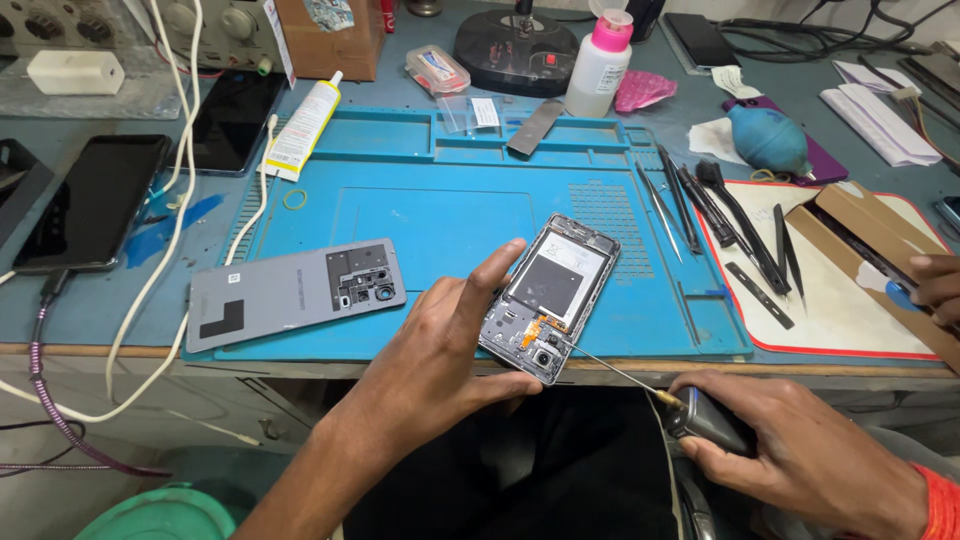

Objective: The person works on a smartphone at a repair bench, first pressing on the back of the phone, then using a thin metal blade to pry along the edge of the back cover. They separate the back cover from the body, set it aside, and then use a hot air gun to heat the exposed phone body while holding it steady on the mat.

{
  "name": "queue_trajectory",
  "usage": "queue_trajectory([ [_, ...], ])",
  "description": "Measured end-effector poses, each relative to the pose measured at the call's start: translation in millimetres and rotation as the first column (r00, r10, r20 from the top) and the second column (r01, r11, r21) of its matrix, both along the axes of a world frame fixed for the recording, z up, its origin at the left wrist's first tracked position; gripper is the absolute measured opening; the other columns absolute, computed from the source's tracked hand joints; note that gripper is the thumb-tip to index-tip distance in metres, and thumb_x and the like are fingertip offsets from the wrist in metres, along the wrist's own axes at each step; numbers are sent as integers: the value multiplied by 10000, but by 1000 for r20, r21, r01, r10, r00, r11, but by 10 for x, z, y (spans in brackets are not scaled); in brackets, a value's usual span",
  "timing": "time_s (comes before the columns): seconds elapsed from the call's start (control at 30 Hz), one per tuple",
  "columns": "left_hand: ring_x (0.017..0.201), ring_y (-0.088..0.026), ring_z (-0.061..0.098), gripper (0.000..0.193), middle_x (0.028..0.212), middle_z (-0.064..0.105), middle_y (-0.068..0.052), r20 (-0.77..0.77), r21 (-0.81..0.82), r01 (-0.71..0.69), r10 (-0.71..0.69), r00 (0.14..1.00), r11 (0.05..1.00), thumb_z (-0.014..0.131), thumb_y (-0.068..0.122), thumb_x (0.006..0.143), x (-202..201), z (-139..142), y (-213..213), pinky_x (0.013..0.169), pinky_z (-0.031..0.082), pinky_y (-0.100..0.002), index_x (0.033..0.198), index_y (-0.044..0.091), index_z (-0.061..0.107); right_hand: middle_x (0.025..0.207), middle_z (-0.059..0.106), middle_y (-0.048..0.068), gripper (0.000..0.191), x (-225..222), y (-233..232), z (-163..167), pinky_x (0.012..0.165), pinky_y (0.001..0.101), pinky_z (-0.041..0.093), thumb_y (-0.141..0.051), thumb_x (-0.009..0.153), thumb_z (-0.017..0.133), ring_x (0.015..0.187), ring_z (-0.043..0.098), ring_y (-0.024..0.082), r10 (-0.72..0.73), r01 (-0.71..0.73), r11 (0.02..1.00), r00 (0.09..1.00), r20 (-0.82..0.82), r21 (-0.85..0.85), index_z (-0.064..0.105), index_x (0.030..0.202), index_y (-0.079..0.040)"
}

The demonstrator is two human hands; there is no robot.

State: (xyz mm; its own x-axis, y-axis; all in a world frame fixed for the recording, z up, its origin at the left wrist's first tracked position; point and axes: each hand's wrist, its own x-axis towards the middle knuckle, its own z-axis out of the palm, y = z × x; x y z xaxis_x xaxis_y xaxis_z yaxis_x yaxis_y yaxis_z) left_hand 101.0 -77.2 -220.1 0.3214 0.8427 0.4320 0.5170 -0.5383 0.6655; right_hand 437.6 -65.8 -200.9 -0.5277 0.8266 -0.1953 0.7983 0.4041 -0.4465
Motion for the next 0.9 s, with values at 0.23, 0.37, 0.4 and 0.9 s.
queue_trajectory([
  [0.23, 1056, -355, 603, 1165, 1111, 667, -140, -23, 16, -26, 26, 999, 1000, 928, 326, 684, 32, -17, -7, 977, 462, -488, 1589, 133, 220, 932, 762, 39, 598, 30, -21, -57, 779, 342, 592, -448, 790, 756, 856, 721, 206, -187, 212, 969, 964, 189, -124, 670, 1325, -199],
  [0.37, 1057, -354, 591, 1158, 1092, 663, -134, -50, 52, -49, 51, 997, 997, 929, 313, 691, 58, -25, -11, 970, 458, -490, 1588, 134, 221, 939, 760, 55, 548, 37, -79, -108, 738, 347, 594, -417, 811, 750, 834, 719, 216, -90, 91, 993, 996, 8, -73, 673, 1274, -134],
  [0.4, 1054, -351, 591, 1156, 1090, 661, -133, -59, 49, -57, 60, 996, 997, 927, 317, 691, 65, -26, -12, 967, 459, -490, 1588, 136, 221, 945, 762, 58, 527, 34, -88, -117, 722, 348, 596, -416, 829, 754, 826, 722, 217, -42, 39, 998, 997, -65, -46, 676, 1250, -109],
  [0.9, 1069, -350, 576, 1100, 1204, 643, -164, -55, 129, -79, 87, 995, 989, 892, 294, 740, 130, -49, -50, 981, 446, -485, 1592, 105, 222, 987, 809, 89, 552, 71, -103, -149, 767, 358, 598, -399, 786, 770, 884, 733, 246, -77, 77, 997, 997, -7, -6, 675, 1241, -102],
])
